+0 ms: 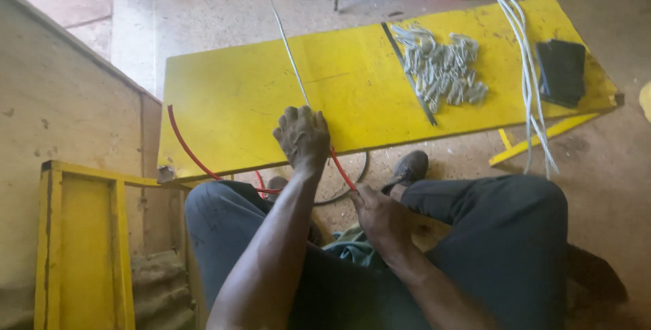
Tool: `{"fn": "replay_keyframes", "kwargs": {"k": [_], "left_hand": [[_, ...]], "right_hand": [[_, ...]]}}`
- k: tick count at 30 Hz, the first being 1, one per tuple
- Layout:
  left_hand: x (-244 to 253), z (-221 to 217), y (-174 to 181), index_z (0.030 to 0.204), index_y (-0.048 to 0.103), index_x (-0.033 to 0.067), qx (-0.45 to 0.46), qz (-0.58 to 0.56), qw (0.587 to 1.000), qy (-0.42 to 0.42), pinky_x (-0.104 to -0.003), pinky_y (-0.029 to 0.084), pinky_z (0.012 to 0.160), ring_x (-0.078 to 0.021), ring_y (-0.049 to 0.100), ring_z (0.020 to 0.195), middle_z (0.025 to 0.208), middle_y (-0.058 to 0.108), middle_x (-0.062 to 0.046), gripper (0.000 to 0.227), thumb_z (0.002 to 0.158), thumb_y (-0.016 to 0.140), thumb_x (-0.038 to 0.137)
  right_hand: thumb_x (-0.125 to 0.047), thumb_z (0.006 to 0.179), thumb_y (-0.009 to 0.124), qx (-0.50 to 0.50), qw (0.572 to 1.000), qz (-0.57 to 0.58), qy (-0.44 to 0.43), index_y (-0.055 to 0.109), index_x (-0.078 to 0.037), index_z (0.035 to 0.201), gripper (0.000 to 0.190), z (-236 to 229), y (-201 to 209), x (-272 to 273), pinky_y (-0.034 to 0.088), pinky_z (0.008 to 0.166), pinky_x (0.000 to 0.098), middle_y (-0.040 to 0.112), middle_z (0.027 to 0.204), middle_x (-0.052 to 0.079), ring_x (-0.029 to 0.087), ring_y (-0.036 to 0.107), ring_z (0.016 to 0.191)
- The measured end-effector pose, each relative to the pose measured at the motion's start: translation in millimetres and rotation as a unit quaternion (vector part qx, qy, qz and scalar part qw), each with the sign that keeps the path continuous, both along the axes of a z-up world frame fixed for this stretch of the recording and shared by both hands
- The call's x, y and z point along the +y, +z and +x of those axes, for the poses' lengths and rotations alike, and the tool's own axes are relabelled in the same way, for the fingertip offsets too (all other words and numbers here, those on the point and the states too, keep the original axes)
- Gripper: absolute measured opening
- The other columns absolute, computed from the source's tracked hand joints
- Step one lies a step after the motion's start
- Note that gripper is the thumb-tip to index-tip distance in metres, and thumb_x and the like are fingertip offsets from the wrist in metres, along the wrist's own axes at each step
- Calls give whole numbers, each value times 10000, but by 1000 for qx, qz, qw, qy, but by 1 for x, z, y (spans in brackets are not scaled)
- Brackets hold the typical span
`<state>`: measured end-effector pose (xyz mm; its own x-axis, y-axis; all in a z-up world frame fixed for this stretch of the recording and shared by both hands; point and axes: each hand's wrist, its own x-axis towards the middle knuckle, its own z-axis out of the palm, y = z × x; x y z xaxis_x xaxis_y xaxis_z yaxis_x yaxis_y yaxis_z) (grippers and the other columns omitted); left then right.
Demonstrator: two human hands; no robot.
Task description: The person sits on the floor and uses a knife to strip the insulation off red and white wires. They repeatedly hold the wires against a yellow table, cut the outer layer, and pull the insulation away to expose the inner conductor.
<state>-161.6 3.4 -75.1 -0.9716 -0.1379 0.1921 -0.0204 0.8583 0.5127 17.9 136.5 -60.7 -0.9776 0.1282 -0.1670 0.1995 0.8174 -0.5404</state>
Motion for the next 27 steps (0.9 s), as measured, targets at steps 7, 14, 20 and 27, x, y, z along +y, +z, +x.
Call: {"fn": "replay_keyframes", "kwargs": {"k": [7, 14, 20, 27], "left_hand": [[-7, -6, -21, 1042, 640, 178, 54, -108, 992, -22, -397, 393, 884, -203, 569, 967, 989, 520, -24, 301, 1125, 430, 376], [-7, -13, -41, 1089, 688, 146, 132, -83, 988, -10, -422, 396, 904, -241, 624, 1001, 1020, 592, -68, 311, 1084, 487, 383], [-5, -14, -42, 1083, 678, 165, 114, -61, 992, 3, -403, 396, 922, -210, 624, 977, 1004, 592, -40, 275, 1079, 493, 367], [-6, -21, -52, 1014, 652, 185, 125, -71, 989, 20, -426, 402, 920, -233, 615, 985, 1000, 588, -41, 233, 1014, 551, 395]], "right_hand": [[-498, 1106, 445, -17, 998, -28, 54, 708, -195, 1324, 456, -7, -3, 8, 644, 860, 578, 787, 1086, 176, 397, 783, 1034], [-383, 1049, 379, -22, 991, -128, 12, 526, -140, 1331, 401, -33, 22, 16, 556, 915, 779, 717, 1143, 313, 563, 706, 1095], [-376, 1028, 417, -29, 983, -171, 64, 614, -59, 1240, 429, -69, 42, 6, 545, 948, 690, 738, 1098, 333, 548, 716, 1116], [-365, 1024, 454, -39, 982, -171, 63, 680, -99, 1201, 391, -90, 25, -3, 557, 928, 654, 747, 1064, 274, 499, 721, 1116]]}}
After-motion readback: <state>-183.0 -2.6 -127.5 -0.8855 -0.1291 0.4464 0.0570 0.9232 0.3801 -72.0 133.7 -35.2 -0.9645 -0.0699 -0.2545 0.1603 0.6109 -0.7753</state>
